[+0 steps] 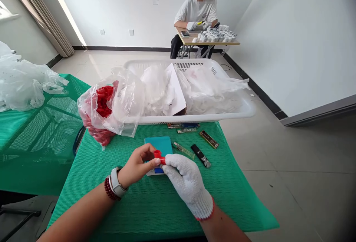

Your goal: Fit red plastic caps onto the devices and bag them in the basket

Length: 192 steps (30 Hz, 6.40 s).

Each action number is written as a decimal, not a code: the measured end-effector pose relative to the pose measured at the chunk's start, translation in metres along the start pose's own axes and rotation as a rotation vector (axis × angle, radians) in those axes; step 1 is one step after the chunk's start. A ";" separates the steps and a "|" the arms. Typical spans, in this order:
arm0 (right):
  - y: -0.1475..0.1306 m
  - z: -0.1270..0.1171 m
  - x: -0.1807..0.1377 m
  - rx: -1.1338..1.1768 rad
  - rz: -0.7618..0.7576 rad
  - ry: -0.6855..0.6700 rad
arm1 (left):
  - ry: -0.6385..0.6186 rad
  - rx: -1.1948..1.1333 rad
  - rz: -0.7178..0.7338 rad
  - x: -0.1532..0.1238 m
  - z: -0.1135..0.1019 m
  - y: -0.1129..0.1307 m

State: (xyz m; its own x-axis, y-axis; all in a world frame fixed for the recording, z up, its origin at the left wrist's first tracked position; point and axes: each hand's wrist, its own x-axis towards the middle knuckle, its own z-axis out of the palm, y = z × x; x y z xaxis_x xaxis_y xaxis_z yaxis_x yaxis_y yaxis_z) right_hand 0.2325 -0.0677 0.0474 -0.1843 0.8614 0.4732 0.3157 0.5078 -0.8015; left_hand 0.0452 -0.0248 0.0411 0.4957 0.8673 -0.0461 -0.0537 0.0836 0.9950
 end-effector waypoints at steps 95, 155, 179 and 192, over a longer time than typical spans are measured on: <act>-0.002 -0.006 0.003 -0.034 0.154 -0.150 | -0.023 0.375 -0.041 -0.003 0.005 -0.001; 0.006 0.000 0.001 -0.092 -0.062 -0.097 | -0.038 0.700 0.315 -0.013 0.006 -0.004; 0.008 0.003 -0.002 -0.124 -0.168 -0.069 | 0.056 0.762 0.265 -0.017 0.009 0.010; -0.003 -0.003 0.001 0.354 0.241 -0.226 | -0.049 0.731 0.346 -0.017 0.009 0.010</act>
State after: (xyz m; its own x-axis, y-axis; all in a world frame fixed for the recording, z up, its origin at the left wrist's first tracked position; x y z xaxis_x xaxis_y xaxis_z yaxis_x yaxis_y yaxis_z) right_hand 0.2343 -0.0682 0.0511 -0.3547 0.9136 0.1988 0.0451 0.2291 -0.9723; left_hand 0.0436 -0.0433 0.0528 0.5927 0.7615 0.2623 0.3605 -0.5421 0.7591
